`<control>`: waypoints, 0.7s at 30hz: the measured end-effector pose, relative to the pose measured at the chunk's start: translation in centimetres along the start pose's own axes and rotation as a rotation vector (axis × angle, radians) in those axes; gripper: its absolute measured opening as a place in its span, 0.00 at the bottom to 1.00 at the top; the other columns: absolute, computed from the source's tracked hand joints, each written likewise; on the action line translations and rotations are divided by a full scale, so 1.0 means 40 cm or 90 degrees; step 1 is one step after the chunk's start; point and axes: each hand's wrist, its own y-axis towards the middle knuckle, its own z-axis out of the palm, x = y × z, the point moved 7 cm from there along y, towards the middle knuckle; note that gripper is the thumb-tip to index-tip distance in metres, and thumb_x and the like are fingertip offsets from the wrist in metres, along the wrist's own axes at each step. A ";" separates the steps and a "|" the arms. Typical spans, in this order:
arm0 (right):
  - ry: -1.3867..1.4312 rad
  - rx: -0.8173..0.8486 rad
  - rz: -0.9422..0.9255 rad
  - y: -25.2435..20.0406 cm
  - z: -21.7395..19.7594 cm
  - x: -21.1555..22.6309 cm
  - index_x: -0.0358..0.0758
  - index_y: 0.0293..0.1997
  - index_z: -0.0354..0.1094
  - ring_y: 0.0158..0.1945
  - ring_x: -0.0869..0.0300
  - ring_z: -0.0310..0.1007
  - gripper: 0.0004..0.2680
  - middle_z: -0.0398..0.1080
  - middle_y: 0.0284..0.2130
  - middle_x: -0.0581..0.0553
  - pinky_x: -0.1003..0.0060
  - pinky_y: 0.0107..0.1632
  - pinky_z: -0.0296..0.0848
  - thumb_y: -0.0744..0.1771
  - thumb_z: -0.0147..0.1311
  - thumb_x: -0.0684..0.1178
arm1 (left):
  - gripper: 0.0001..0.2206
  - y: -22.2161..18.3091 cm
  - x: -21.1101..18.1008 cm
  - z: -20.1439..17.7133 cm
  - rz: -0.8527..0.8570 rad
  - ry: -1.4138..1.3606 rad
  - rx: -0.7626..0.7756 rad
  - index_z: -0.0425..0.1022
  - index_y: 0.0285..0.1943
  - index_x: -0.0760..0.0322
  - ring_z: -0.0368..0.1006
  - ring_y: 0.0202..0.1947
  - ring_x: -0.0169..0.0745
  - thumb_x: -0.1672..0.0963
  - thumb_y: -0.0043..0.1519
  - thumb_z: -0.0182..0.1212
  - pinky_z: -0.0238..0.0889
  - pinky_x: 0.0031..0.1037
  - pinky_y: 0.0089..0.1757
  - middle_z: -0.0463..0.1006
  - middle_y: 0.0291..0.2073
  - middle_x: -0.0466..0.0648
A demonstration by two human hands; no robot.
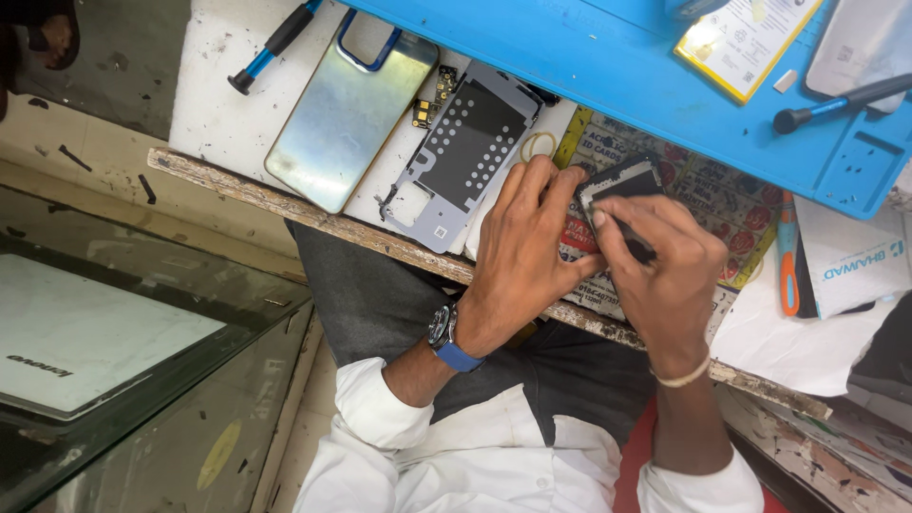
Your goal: The person uses a screwdriver to remove screws from a mobile phone internal component, then uses their hands and a small tool to detach a protective film or tape from a replacement screen assembly.
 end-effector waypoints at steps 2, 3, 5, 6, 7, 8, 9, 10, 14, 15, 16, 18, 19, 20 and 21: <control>-0.007 -0.009 -0.014 -0.001 -0.003 0.003 0.32 0.46 0.78 0.40 0.56 0.80 0.03 0.78 0.38 0.41 0.65 0.45 0.75 0.69 0.63 0.38 | 0.35 0.000 0.002 0.005 -0.006 -0.010 0.003 0.70 0.58 0.74 0.68 0.50 0.52 0.54 0.43 0.80 0.69 0.39 0.47 0.68 0.46 0.53; -0.010 -0.013 -0.014 -0.008 -0.003 0.005 0.32 0.46 0.77 0.40 0.56 0.80 0.03 0.78 0.38 0.41 0.65 0.46 0.76 0.69 0.62 0.38 | 0.35 -0.005 0.004 0.004 -0.006 -0.007 0.003 0.70 0.59 0.74 0.68 0.51 0.52 0.54 0.43 0.80 0.69 0.39 0.47 0.67 0.46 0.54; -0.001 -0.012 0.007 0.003 0.008 -0.006 0.32 0.47 0.78 0.38 0.56 0.79 0.04 0.78 0.38 0.40 0.65 0.42 0.75 0.69 0.63 0.38 | 0.36 -0.005 0.005 0.004 0.001 0.000 0.004 0.69 0.59 0.74 0.68 0.51 0.52 0.55 0.43 0.80 0.69 0.39 0.48 0.67 0.47 0.54; 0.004 -0.015 0.018 0.011 0.013 -0.009 0.32 0.47 0.78 0.36 0.56 0.79 0.05 0.78 0.38 0.40 0.65 0.40 0.74 0.68 0.63 0.38 | 0.36 -0.005 0.003 0.004 -0.001 0.003 0.008 0.69 0.59 0.74 0.68 0.51 0.53 0.55 0.42 0.80 0.69 0.40 0.47 0.67 0.47 0.54; 0.008 -0.017 0.017 0.019 0.015 -0.009 0.32 0.47 0.78 0.36 0.57 0.79 0.05 0.78 0.38 0.40 0.65 0.40 0.74 0.68 0.63 0.38 | 0.36 -0.004 0.001 0.004 -0.002 0.007 0.007 0.69 0.59 0.74 0.67 0.51 0.53 0.55 0.42 0.80 0.69 0.40 0.47 0.67 0.47 0.54; 0.012 -0.019 0.015 0.025 0.017 -0.007 0.32 0.47 0.78 0.36 0.57 0.79 0.05 0.78 0.38 0.40 0.65 0.40 0.74 0.68 0.63 0.38 | 0.36 -0.003 -0.001 0.002 -0.002 0.012 0.006 0.69 0.59 0.74 0.67 0.51 0.53 0.55 0.42 0.81 0.68 0.40 0.47 0.67 0.47 0.55; 0.017 -0.019 0.013 0.029 0.019 -0.006 0.31 0.48 0.78 0.36 0.57 0.79 0.05 0.78 0.38 0.40 0.65 0.39 0.74 0.68 0.64 0.38 | 0.35 -0.002 -0.002 0.001 -0.001 0.013 0.003 0.69 0.58 0.74 0.67 0.51 0.53 0.55 0.42 0.81 0.69 0.40 0.47 0.67 0.47 0.54; 0.010 -0.020 -0.003 0.028 0.017 0.000 0.31 0.47 0.78 0.37 0.57 0.79 0.05 0.78 0.39 0.40 0.66 0.41 0.75 0.69 0.63 0.38 | 0.35 -0.001 -0.003 0.001 0.000 0.013 -0.001 0.69 0.58 0.74 0.67 0.51 0.53 0.55 0.43 0.81 0.69 0.39 0.47 0.67 0.47 0.54; 0.001 -0.017 -0.020 0.012 0.010 0.002 0.33 0.49 0.78 0.40 0.58 0.80 0.05 0.78 0.40 0.42 0.67 0.43 0.75 0.69 0.63 0.39 | 0.36 0.000 0.002 0.007 0.010 -0.005 -0.007 0.69 0.58 0.75 0.67 0.50 0.52 0.54 0.42 0.81 0.69 0.39 0.48 0.67 0.46 0.54; 0.004 -0.016 -0.010 0.006 0.011 -0.001 0.33 0.50 0.78 0.40 0.58 0.80 0.05 0.78 0.40 0.42 0.67 0.42 0.75 0.69 0.63 0.39 | 0.36 -0.003 0.005 0.007 0.007 0.001 -0.006 0.69 0.58 0.75 0.67 0.50 0.52 0.54 0.42 0.81 0.69 0.39 0.48 0.67 0.46 0.54; 0.007 -0.018 -0.002 0.006 0.016 -0.005 0.33 0.49 0.78 0.38 0.58 0.79 0.05 0.78 0.39 0.42 0.67 0.40 0.74 0.69 0.63 0.39 | 0.36 -0.006 0.007 0.008 0.005 0.007 -0.004 0.69 0.58 0.75 0.67 0.50 0.52 0.55 0.41 0.80 0.69 0.39 0.47 0.67 0.46 0.54; 0.008 -0.031 0.015 0.012 0.024 -0.012 0.33 0.48 0.78 0.34 0.59 0.78 0.05 0.78 0.37 0.41 0.67 0.36 0.73 0.69 0.63 0.39 | 0.35 -0.007 0.004 0.011 0.003 0.010 0.004 0.69 0.58 0.75 0.67 0.51 0.53 0.55 0.42 0.80 0.69 0.39 0.47 0.67 0.46 0.54; 0.005 -0.035 0.010 0.016 0.022 -0.010 0.33 0.48 0.78 0.34 0.59 0.77 0.05 0.77 0.37 0.41 0.67 0.36 0.72 0.69 0.63 0.39 | 0.35 -0.005 0.003 0.009 0.001 0.011 0.005 0.69 0.58 0.75 0.67 0.50 0.53 0.55 0.42 0.80 0.69 0.39 0.47 0.67 0.46 0.55; 0.002 -0.038 0.004 0.019 0.022 -0.007 0.33 0.49 0.78 0.34 0.59 0.77 0.05 0.77 0.37 0.41 0.67 0.36 0.72 0.69 0.63 0.39 | 0.35 -0.002 0.002 0.007 0.000 0.012 0.006 0.69 0.58 0.76 0.67 0.50 0.53 0.55 0.43 0.80 0.69 0.39 0.46 0.67 0.46 0.55; -0.001 -0.038 -0.002 0.021 0.022 -0.004 0.33 0.49 0.78 0.34 0.59 0.77 0.05 0.77 0.37 0.41 0.67 0.35 0.71 0.69 0.63 0.39 | 0.35 0.000 0.001 0.006 0.001 0.014 0.007 0.69 0.58 0.76 0.67 0.50 0.52 0.55 0.43 0.80 0.69 0.39 0.46 0.67 0.46 0.55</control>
